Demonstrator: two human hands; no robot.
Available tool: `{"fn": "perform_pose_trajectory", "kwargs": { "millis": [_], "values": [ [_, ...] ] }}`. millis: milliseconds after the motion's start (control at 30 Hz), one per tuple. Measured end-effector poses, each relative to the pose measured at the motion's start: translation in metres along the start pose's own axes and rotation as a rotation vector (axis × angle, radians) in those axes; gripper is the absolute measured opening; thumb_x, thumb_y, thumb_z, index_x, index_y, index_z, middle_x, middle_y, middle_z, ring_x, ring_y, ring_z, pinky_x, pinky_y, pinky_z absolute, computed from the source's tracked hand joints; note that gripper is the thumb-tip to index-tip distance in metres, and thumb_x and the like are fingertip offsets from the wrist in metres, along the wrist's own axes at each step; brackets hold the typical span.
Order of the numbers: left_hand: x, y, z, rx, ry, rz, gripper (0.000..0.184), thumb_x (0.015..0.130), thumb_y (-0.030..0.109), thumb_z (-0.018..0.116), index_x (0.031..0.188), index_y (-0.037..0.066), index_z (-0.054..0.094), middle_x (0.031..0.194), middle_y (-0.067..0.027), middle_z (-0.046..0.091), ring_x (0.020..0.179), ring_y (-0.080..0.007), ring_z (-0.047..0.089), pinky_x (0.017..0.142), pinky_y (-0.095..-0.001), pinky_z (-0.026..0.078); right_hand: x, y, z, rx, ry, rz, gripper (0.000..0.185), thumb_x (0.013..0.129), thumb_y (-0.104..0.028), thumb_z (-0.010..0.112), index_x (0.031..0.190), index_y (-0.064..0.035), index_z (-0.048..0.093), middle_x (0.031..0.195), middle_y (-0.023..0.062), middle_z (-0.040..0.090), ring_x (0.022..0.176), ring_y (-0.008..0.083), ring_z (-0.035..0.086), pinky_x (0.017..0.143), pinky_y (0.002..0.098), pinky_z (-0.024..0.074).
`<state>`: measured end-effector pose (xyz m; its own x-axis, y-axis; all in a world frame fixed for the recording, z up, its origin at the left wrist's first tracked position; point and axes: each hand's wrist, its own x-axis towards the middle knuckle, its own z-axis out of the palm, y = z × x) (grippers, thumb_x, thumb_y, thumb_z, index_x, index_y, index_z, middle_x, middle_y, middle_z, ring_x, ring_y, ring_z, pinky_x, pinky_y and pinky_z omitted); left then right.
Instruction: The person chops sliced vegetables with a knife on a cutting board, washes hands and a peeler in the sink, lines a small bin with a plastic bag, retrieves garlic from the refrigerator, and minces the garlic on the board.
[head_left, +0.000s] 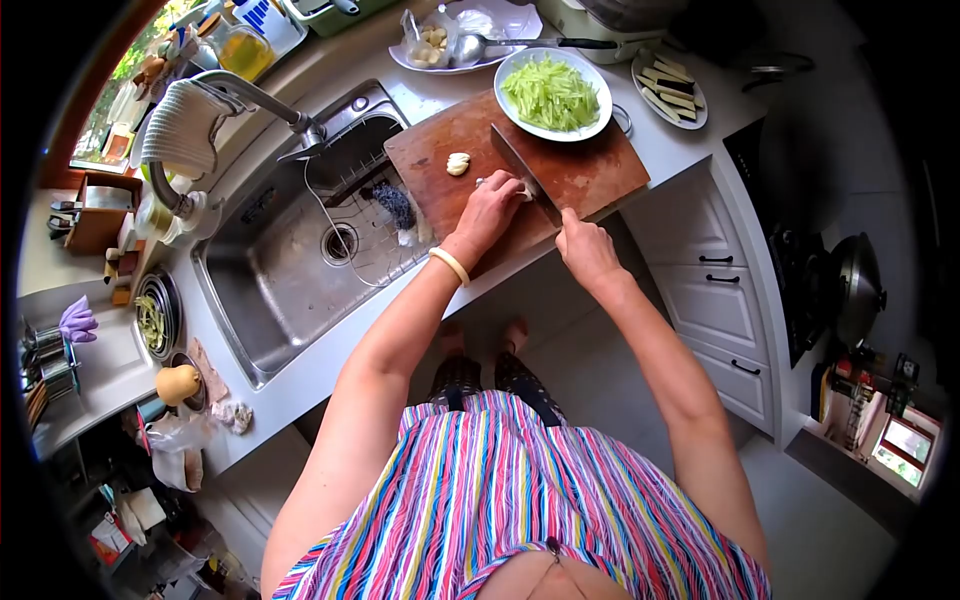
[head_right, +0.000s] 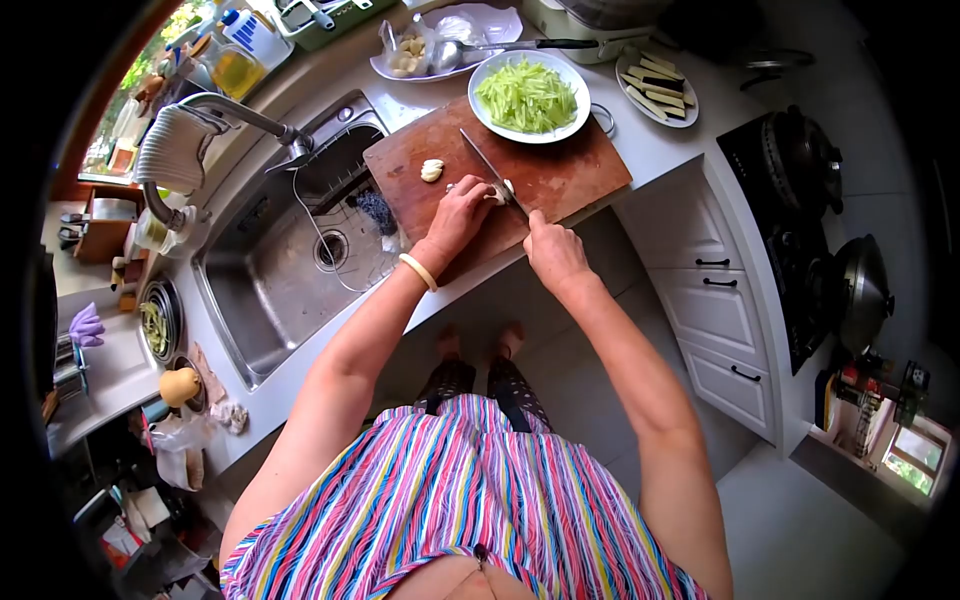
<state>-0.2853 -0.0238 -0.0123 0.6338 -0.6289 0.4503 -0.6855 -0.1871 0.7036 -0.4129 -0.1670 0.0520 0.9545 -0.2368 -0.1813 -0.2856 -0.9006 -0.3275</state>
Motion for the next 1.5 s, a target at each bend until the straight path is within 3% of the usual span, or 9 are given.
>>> {"fn": "perform_pose_trajectory", "kwargs": {
  "millis": [1500],
  "values": [
    [0.000, -0.012, 0.005, 0.090, -0.052, 0.067, 0.008, 0.080, 0.002, 0.059, 0.088, 0.002, 0.059, 0.091, -0.0138, 0.059, 0.085, -0.0330, 0.057, 0.075, -0.0378, 0.048, 0.001, -0.003, -0.004, 0.068, -0.016, 0.018, 0.016, 0.086, -0.015, 0.047, 0.094, -0.0005, 0.047, 0.073, 0.0270, 0.062, 0.074, 0.0452, 0.060, 0.070, 0.0542, 0.0472]
  ]
}}
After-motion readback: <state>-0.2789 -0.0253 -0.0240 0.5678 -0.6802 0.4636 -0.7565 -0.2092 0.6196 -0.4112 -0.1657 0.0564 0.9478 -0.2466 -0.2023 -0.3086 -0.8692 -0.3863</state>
